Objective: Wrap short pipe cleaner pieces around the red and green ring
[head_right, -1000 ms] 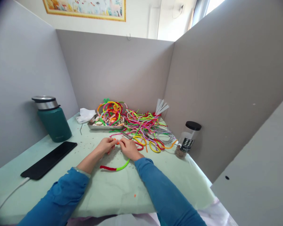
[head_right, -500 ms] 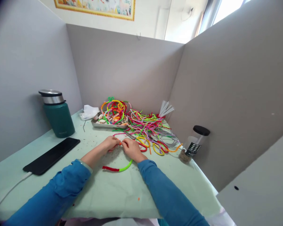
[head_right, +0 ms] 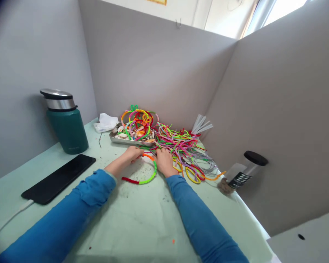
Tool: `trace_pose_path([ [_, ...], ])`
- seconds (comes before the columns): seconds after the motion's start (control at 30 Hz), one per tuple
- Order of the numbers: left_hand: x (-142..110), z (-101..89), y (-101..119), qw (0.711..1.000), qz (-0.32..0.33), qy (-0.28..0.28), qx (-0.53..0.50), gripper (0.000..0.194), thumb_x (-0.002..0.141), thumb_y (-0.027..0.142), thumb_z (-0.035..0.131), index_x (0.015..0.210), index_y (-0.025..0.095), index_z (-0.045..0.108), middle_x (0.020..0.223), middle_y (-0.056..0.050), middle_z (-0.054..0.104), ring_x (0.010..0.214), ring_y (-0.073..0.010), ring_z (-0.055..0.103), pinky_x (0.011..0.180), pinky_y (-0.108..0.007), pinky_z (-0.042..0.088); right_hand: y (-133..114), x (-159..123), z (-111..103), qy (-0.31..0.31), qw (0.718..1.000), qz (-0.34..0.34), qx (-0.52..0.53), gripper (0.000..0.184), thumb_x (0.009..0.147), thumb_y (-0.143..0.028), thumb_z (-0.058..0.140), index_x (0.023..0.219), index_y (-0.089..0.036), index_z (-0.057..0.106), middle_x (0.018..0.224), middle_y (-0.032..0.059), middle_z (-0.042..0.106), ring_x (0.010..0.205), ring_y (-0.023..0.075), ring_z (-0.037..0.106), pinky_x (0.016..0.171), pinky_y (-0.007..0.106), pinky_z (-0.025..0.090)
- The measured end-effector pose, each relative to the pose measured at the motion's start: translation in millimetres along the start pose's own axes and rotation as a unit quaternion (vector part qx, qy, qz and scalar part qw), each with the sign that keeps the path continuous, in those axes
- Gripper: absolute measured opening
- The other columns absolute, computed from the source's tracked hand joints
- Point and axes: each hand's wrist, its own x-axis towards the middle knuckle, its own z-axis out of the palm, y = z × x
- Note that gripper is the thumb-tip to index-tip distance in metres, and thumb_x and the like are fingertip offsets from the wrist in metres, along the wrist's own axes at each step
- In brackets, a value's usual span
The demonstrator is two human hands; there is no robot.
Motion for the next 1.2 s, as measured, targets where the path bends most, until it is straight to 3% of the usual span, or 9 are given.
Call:
trace_pose_path([
  [0.13,16.3,-3.2,5.1,0.999,0.005,-0.029,-0.023,0.022,0.067,0.03,0.055,0.05,0.016,0.051,0.034,0.004,0.034,0.034,-0.0076,0.03,0.039,-0.023,0.021,-0.3,6.1,4.3,-0.013,0.998,0.016,-0.055,0.024,0.088,-0.034,0.044,0.097,-0.018,0.059,0.099,0.0111,0.058,0.097,0.024,0.047,0.079,0.032,0.033],
  [0.33,27.2,-11.9,21.0,0.954,0.08,-0.225,-0.179,0.023,0.07,0.024,0.053,0.051,0.018,0.041,0.038,0.005,0.037,0.03,-0.0039,0.022,0.036,-0.022,0.014,14.4,12.4,7.0,-0.03,0.999,-0.021,0.033,0.029,0.089,-0.037,0.041,0.099,-0.016,0.059,0.097,0.0097,0.058,0.09,0.0203,0.052,0.077,0.028,0.038],
  [0.5,41.7,-17.5,22.3,0.884,0.128,-0.345,-0.288,0.017,0.069,0.022,0.056,0.059,0.017,0.044,0.045,0.005,0.043,0.03,-0.0024,0.025,0.034,-0.02,0.011,15.4,11.6,3.8,0.03,0.991,-0.034,0.122,0.027,0.087,-0.034,0.044,0.101,-0.017,0.059,0.1,0.0093,0.059,0.091,0.0202,0.053,0.078,0.031,0.041],
  [0.63,52.9,-17.2,12.6,0.811,0.126,-0.418,-0.389,0.022,0.071,0.028,0.06,0.062,0.016,0.043,0.047,0.006,0.041,0.032,-0.0003,0.021,0.035,-0.019,0.011,1.5,13.1,-8.2,0.122,0.976,0.027,0.178,0.027,0.087,-0.033,0.044,0.105,-0.018,0.056,0.095,0.0086,0.061,0.084,0.0202,0.055,0.074,0.033,0.043],
  [0.77,59.3,-14.9,3.0,0.786,0.094,-0.424,-0.441,0.018,0.072,0.027,0.059,0.066,0.015,0.046,0.048,0.006,0.043,0.032,0.0003,0.02,0.036,-0.02,0.011,-14.9,22.9,-17.8,0.334,0.909,0.112,0.221,0.035,0.088,-0.036,0.042,0.115,-0.016,0.049,0.099,0.0088,0.058,0.085,0.0187,0.054,0.077,0.033,0.043],
  [0.87,61.1,-12.8,-1.4,0.776,0.081,-0.41,-0.473,0.018,0.073,0.029,0.059,0.069,0.015,0.049,0.049,0.006,0.044,0.032,0.0002,0.021,0.036,-0.02,0.011,-22.6,28.4,-14.4,0.329,0.902,0.113,0.254,0.036,0.084,-0.039,0.048,0.112,-0.016,0.051,0.091,0.0061,0.057,0.078,0.0167,0.053,0.073,0.031,0.043],
  [1.03,59.7,-10.5,-3.1,0.781,0.065,-0.367,-0.501,0.019,0.074,0.03,0.059,0.068,0.015,0.048,0.048,0.006,0.044,0.031,-0.0002,0.022,0.035,-0.02,0.013,-26.2,27.4,0.3,0.216,0.923,0.086,0.307,0.032,0.078,-0.039,0.056,0.103,-0.018,0.055,0.091,0.0047,0.058,0.08,0.0171,0.053,0.073,0.03,0.043],
  [1.1,59.2,-9.6,-2.8,0.787,0.058,-0.35,-0.504,0.021,0.073,0.03,0.06,0.065,0.015,0.046,0.046,0.007,0.042,0.03,-0.0005,0.022,0.034,-0.02,0.013,-26.4,27.3,2.6,0.208,0.91,0.1,0.344,0.03,0.075,-0.04,0.06,0.096,-0.018,0.056,0.084,0.0025,0.058,0.075,0.0156,0.052,0.068,0.028,0.043],
  [1.2,59.2,-8.2,-2.4,0.781,0.054,-0.352,-0.512,0.023,0.072,0.03,0.061,0.064,0.016,0.045,0.045,0.007,0.04,0.03,-0.0005,0.022,0.034,-0.02,0.012,-27.4,30.0,-0.1,0.258,0.868,0.139,0.401,0.025,0.074,-0.041,0.061,0.08,-0.018,0.052,0.07,-0.0021,0.051,0.063,0.0116,0.047,0.058,0.023,0.04],
])
